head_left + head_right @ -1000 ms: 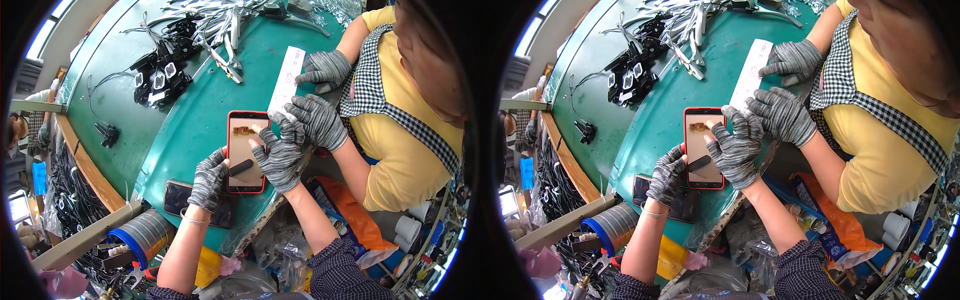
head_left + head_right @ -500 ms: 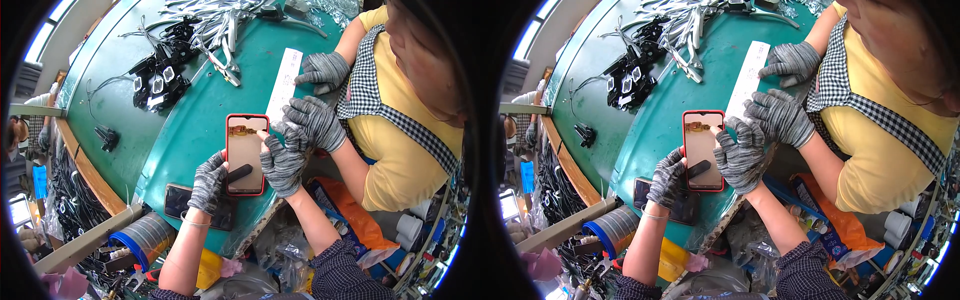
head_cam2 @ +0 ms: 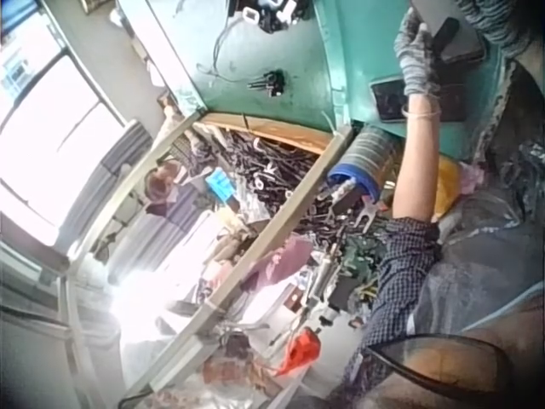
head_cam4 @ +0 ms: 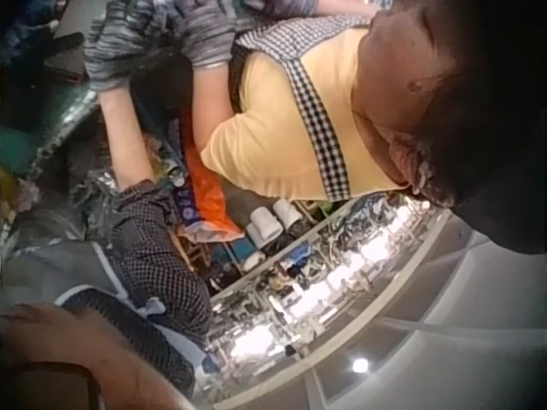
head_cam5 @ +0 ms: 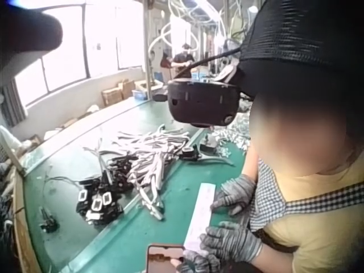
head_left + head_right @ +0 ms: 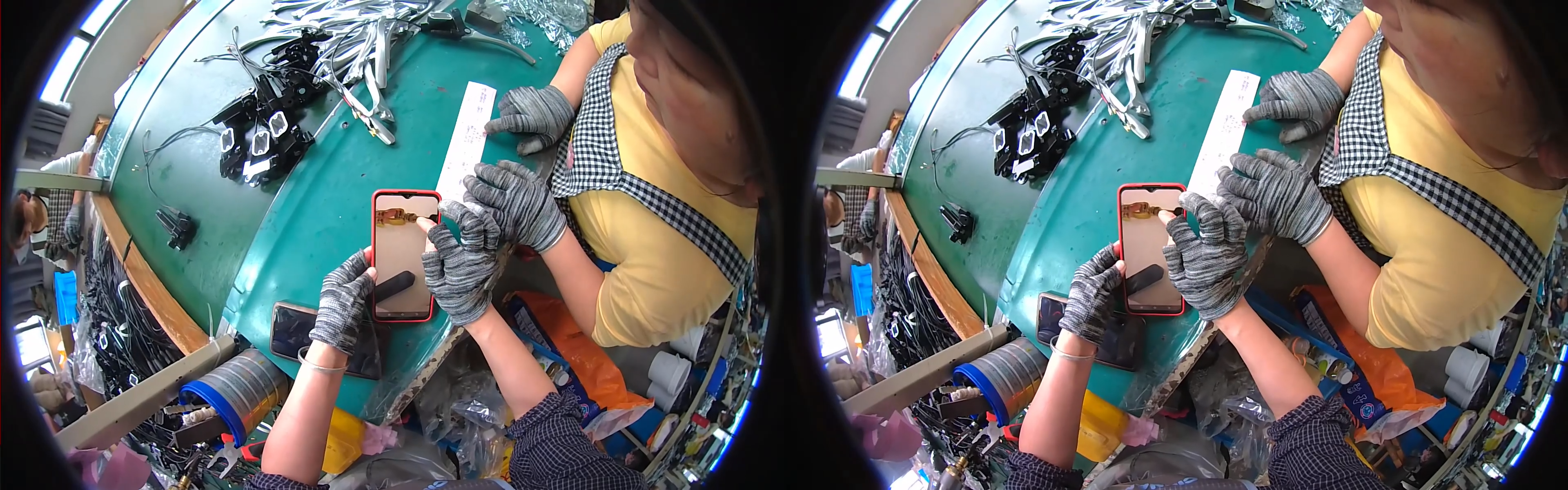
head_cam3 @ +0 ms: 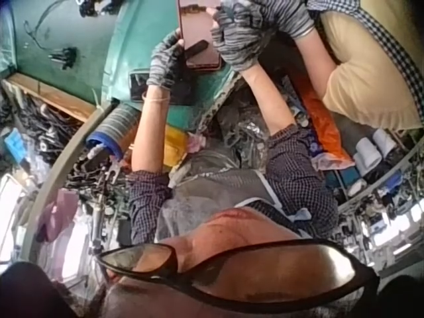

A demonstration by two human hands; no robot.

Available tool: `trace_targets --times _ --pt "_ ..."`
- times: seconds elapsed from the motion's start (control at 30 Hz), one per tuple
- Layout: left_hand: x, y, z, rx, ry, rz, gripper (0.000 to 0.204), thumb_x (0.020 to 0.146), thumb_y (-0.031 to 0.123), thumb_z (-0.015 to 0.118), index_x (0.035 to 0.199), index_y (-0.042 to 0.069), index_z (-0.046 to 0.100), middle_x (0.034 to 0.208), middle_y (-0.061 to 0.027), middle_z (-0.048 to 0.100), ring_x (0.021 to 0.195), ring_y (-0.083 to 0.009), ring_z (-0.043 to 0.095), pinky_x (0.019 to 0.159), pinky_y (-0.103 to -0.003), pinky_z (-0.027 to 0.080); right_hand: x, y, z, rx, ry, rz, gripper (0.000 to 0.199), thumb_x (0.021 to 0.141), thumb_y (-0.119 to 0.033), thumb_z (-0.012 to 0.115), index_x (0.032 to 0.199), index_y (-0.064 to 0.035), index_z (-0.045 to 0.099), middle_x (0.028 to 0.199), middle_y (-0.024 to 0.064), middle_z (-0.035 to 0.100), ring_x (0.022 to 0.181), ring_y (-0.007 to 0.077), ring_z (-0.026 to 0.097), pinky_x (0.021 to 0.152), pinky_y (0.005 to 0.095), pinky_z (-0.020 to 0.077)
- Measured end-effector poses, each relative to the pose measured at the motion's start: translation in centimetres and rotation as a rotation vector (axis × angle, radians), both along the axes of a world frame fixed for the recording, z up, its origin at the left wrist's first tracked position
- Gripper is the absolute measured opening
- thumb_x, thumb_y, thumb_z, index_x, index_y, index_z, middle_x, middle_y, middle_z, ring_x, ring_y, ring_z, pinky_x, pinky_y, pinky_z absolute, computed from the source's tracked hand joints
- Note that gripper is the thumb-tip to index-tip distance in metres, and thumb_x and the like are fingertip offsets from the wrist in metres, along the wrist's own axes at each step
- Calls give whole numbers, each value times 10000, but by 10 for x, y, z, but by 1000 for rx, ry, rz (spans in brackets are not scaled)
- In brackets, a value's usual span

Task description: Assembling electronic wire harnesses by connecting cables to components on a production line.

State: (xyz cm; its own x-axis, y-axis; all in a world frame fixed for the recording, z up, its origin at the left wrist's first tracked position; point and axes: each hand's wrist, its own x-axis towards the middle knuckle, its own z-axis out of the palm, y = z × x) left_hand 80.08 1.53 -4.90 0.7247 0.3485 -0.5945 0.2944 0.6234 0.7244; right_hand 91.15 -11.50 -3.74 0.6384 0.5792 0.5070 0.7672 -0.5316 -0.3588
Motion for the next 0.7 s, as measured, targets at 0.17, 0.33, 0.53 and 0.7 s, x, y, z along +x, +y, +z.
trace_targets --times 0.17,0.33,0.53,0.7 --pt "0 0 -1 -23 -39 4 358 789 58 552 1119 -37 454 1028 -132 551 911 -243 564 783 -367 491 3 3 3 32 0 -11 229 733 -157 514 927 -123 632 986 97 510 955 270 454 848 392 325" --pt "-3 3 -8 38 -26 -5 363 789 63 553 1122 -37 449 1024 -132 553 911 -241 566 781 -360 492 1 5 -2 0 33 -3 294 736 -249 491 976 -129 609 1071 74 498 1029 219 437 917 395 280" --pt "4 -3 10 -121 -31 45 314 814 -28 453 1127 -33 475 1021 -101 563 891 -155 549 779 -268 468 2 3 -2 7 34 -12 273 732 -217 499 961 -121 612 1045 76 507 1001 230 451 905 396 293" --pt "4 -2 7 -84 2 22 315 816 -28 451 1130 -30 476 1024 -95 562 887 -150 549 775 -266 469 1 0 -4 -8 42 -33 255 727 -197 513 947 -117 614 1027 84 513 988 239 458 894 400 303"
